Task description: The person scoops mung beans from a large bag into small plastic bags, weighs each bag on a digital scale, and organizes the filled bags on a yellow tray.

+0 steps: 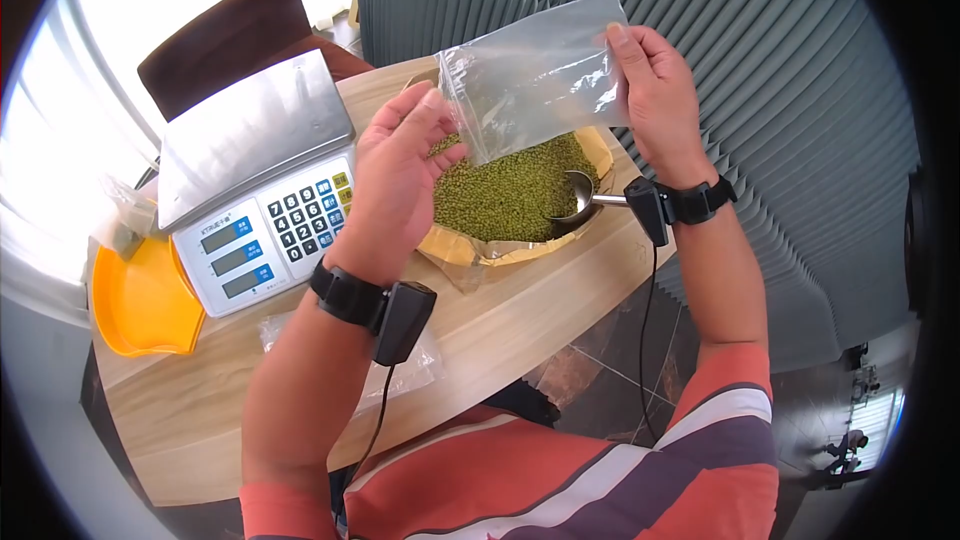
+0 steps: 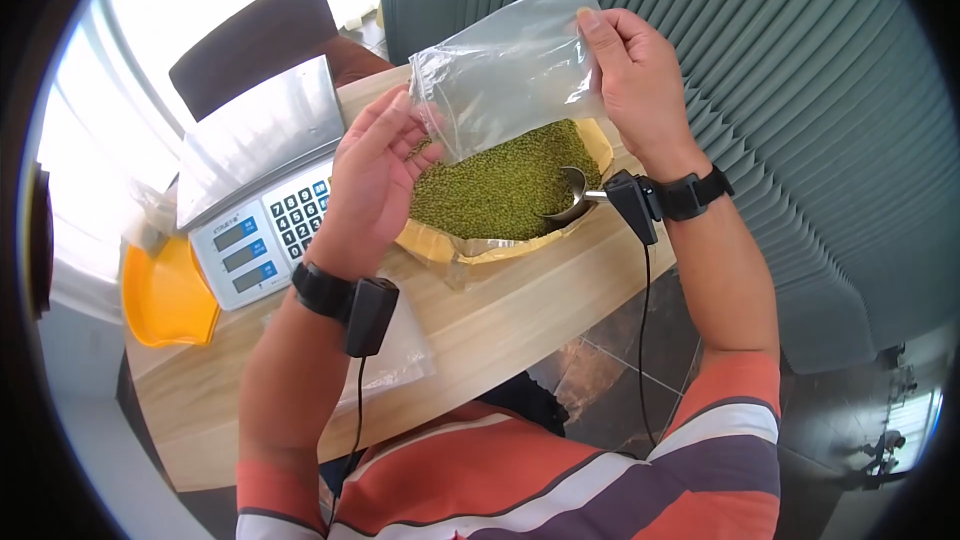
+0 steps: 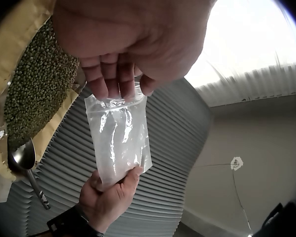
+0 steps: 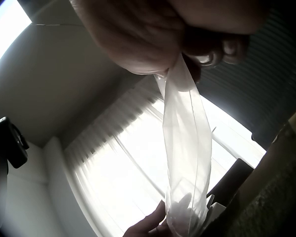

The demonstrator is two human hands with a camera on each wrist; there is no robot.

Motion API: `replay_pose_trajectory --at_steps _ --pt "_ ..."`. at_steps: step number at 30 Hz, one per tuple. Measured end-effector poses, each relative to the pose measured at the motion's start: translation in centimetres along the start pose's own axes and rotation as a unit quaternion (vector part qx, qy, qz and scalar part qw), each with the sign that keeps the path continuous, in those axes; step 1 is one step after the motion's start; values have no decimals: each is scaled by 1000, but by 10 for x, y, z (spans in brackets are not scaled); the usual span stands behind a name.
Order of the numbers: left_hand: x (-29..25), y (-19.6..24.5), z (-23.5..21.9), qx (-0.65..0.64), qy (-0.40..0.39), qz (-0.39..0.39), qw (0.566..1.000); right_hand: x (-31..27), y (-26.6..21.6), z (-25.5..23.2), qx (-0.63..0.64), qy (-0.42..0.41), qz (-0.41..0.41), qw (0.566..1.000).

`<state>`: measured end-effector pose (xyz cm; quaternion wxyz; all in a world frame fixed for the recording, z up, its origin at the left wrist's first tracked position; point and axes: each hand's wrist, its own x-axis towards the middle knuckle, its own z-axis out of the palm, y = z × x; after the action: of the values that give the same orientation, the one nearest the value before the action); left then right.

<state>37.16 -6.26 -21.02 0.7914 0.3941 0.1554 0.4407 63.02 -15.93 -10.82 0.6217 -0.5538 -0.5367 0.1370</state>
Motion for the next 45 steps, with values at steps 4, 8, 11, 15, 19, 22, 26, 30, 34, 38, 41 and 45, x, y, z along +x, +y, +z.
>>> replay_pose_trajectory --at_steps 4,8,11,15,19,22,26,30,34,38,41,45 --pt "-9 4 29 -49 89 -15 995 -5 -12 4 4 0 -6 1000" --pt "-7 1 25 -87 -2 -43 995 -10 -16 12 9 6 1 1000" --pt "-4 -5 23 -29 4 10 1000 -16 -17 7 -30 7 8 999" --pt "-10 -1 29 83 81 78 990 -28 -24 16 -57 22 12 998" --pt "-27 18 36 212 137 106 962 -45 -28 28 -28 34 19 999" --pt "-35 31 26 224 108 142 958 -58 -26 42 7 28 18 999" --pt "-53 51 7 303 125 165 930 -75 -22 59 111 18 34 993" --pt "-86 56 -12 306 106 150 934 -93 -21 68 194 21 73 978" --pt "-124 65 -33 234 85 90 964 -114 -20 95 142 54 65 986" --pt "-160 79 -61 268 102 46 957 -150 -20 111 140 -1 118 983" --pt "-194 93 -98 346 121 -47 929 -180 -17 130 94 -78 144 982" --pt "-229 103 -116 411 149 -140 889 -209 -2 161 -42 -147 100 983"
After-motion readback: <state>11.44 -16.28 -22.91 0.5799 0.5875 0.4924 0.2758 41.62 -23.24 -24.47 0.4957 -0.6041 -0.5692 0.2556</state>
